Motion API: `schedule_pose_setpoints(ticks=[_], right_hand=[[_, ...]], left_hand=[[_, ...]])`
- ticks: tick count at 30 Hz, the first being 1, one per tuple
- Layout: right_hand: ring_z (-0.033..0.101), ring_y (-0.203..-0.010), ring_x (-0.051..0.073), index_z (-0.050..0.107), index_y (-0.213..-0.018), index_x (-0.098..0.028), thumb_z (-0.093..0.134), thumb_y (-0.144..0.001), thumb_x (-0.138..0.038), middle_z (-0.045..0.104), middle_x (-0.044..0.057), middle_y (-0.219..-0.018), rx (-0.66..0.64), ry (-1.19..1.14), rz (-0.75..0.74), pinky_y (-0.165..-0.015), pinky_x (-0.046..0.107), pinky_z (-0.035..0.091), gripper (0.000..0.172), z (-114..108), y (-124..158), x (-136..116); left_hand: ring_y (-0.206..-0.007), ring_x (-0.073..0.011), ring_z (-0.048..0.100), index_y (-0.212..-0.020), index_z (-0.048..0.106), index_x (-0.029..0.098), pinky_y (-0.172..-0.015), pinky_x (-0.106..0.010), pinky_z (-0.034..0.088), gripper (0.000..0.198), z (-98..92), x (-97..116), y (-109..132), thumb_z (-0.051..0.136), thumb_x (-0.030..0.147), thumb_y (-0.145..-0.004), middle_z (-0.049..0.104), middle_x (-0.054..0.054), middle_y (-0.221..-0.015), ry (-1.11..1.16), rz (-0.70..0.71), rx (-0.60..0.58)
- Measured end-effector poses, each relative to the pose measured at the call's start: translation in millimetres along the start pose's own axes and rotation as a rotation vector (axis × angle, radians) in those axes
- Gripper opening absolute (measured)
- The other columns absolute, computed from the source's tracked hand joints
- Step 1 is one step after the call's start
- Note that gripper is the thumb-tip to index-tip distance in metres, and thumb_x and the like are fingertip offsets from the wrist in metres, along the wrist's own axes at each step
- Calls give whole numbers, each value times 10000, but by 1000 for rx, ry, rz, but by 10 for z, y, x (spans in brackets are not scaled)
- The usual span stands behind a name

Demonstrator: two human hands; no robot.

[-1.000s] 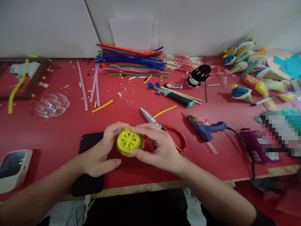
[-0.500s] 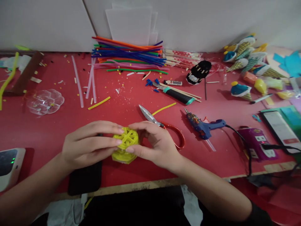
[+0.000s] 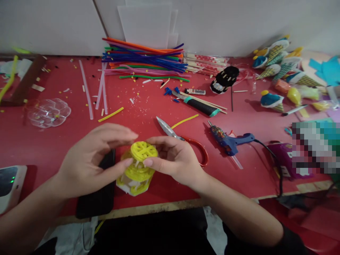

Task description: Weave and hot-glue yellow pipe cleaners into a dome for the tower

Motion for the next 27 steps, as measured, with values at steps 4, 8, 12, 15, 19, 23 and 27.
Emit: schedule_pose_setpoints(ticks=[4, 8, 12, 15, 19, 23, 27], right_hand=[[753, -924, 178, 742, -1189, -259, 891, -766, -357, 788, 58, -1066, 7, 370, -309, -811, 297, 634, 460, 2, 66, -108], [738, -887, 183, 668, -1294, -269, 840, -821, -400, 770, 63, -1055, 4, 643, -542, -817, 320, 628, 520, 36, 137, -195], [742, -920, 196, 680, -1170, -288, 782, -881, -366, 740, 76, -1059, 9, 689, -646, -811, 332, 647, 316, 55, 185, -229], [734, -930, 179, 713, -1022, -258, 750, -906, -275, 717, 92, -1135, 2, 747, -704, -784, 300, 645, 123, 64, 207, -230], [727, -935, 154, 736, -983, -230, 711, -922, -201, 706, 93, -1184, 3, 771, -719, -759, 261, 638, 72, 55, 202, -222], [736, -883, 139, 760, -972, -237, 702, -927, -197, 723, 85, -1184, -11, 798, -668, -779, 264, 649, 84, 43, 169, -238], [756, -924, 147, 776, -1000, -234, 692, -932, -187, 749, 91, -1180, -48, 840, -623, -827, 274, 659, 118, 33, 142, -264]], left_hand=[[-1314, -245, 648, -1452, 527, 262, -1085, -356, 576, 618, 142, -138, 77, 751, 253, -876, 645, -105, -1436, 325, -226, -114], [-1203, -263, 715, -1330, 668, 292, -1084, -409, 581, 611, 166, -197, 104, 891, 366, -766, 740, -74, -1312, 244, -188, -75], [-1266, -278, 688, -1354, 658, 311, -1116, -469, 564, 633, 160, -169, 115, 894, 335, -767, 736, -83, -1332, 163, -62, -15], [-1361, -298, 619, -1358, 653, 299, -1170, -525, 513, 624, 172, -181, 133, 882, 357, -780, 737, -94, -1325, 140, -72, 55], [-1293, -290, 666, -1298, 680, 294, -1148, -505, 533, 574, 198, -218, 162, 891, 363, -769, 733, -101, -1320, 143, -77, 133], [-1207, -273, 715, -1287, 682, 293, -1098, -471, 574, 590, 218, -280, 192, 906, 365, -746, 742, -93, -1304, 154, -126, 146], [-1163, -277, 736, -1271, 696, 265, -1065, -457, 596, 582, 231, -321, 210, 907, 367, -739, 755, -109, -1278, 129, -161, 151]])
Point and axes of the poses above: each hand's wrist, its own y-axis away from the middle knuckle, its own z-axis out of the palm, x = y × z, the point moved 4 cm from there along -y, towards the middle knuckle
